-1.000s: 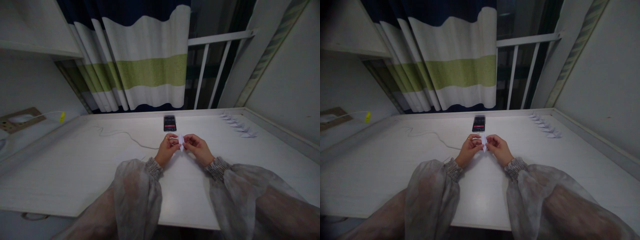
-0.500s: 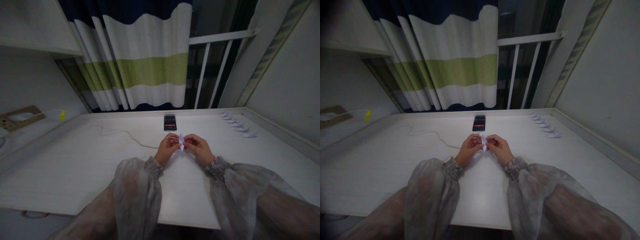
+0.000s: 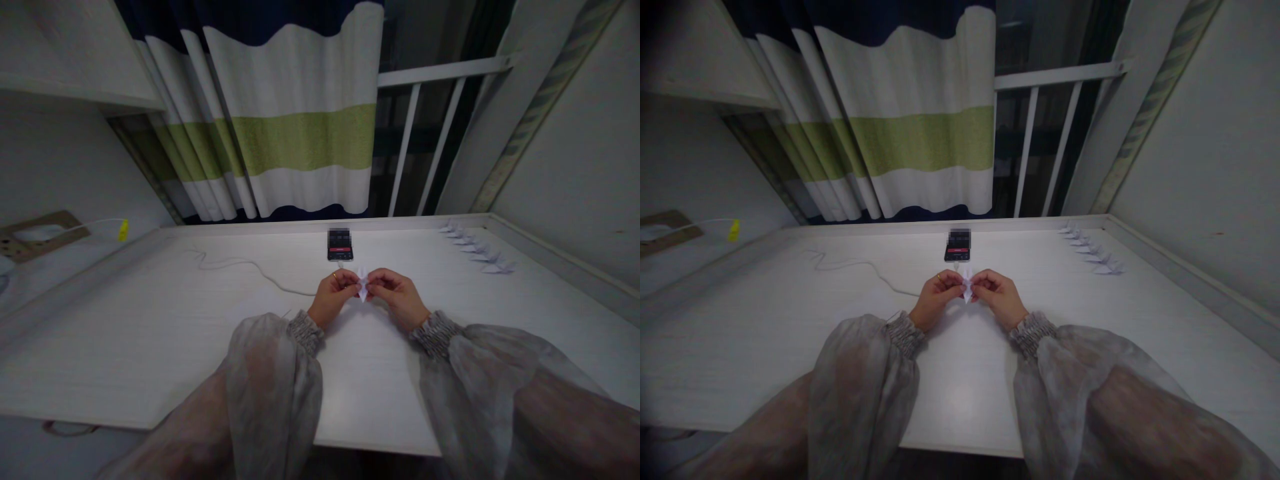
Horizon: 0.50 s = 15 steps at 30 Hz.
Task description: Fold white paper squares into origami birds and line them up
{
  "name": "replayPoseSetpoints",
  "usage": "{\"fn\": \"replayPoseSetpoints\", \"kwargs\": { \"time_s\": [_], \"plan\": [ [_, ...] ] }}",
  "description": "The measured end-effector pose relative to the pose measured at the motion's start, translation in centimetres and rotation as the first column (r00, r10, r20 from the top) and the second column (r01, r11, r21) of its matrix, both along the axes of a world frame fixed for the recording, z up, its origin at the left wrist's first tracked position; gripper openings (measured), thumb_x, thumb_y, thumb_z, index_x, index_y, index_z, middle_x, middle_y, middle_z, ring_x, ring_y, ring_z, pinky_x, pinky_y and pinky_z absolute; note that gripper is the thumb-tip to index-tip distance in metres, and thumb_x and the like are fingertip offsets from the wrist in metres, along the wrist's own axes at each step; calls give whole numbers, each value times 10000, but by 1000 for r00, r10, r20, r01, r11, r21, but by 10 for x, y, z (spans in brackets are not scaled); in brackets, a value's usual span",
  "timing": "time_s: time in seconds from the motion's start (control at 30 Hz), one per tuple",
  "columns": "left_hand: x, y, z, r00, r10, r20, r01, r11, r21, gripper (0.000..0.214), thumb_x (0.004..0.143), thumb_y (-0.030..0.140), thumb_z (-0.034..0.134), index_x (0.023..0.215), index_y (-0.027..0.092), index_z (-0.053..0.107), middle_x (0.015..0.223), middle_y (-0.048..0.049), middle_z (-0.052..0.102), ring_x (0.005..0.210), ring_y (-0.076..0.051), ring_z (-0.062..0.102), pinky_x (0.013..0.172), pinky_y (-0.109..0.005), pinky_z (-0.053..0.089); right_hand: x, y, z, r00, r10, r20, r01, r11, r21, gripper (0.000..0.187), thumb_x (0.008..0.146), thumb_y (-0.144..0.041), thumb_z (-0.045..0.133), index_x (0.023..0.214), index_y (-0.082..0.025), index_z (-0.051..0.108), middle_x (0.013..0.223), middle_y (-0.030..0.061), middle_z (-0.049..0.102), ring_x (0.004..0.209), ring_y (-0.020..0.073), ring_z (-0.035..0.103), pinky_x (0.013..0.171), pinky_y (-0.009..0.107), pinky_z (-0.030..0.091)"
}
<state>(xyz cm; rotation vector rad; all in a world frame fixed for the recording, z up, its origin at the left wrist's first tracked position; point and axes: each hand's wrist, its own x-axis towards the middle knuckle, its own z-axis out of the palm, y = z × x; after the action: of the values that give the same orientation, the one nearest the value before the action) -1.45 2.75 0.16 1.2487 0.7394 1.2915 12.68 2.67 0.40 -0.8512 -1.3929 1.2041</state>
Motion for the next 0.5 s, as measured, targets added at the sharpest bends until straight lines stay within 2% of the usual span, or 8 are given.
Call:
{"fn": "replayPoseSetpoints", "kwargs": {
  "time_s": [0.2,0.33,0.43,0.5],
  "plan": [
    [-1,-1,-1,999,1,-44,0,1000,21,53,605,143,589,655,130,579,586,24,575,557,-69,516,599,-215,415,1,0,0,1000,19,-10,-18,998,67,49,612,-193,600,635,-178,559,582,-39,552,521,96,535,554,255,440],
    [-1,-2,1,999,10,-49,-9,1000,23,54,590,116,586,642,131,586,575,26,576,550,-71,520,593,-214,412,2,-1,3,999,-1,45,-6,990,143,15,625,-189,574,622,-179,563,681,-26,522,535,87,525,546,250,443],
    [-1,-3,3,999,7,-50,-7,1000,17,53,590,114,588,641,132,590,572,24,577,545,-73,524,599,-220,418,4,-2,4,994,-36,107,10,972,235,36,648,-168,546,640,-185,576,724,-13,500,554,86,509,533,245,433],
    [-1,-4,4,999,-3,-34,4,1000,6,46,595,123,591,640,131,588,570,23,577,539,-74,526,597,-223,422,4,-2,4,985,-82,151,27,942,335,69,655,-143,534,640,-188,583,730,-1,497,613,103,507,552,248,425]
  ]
}}
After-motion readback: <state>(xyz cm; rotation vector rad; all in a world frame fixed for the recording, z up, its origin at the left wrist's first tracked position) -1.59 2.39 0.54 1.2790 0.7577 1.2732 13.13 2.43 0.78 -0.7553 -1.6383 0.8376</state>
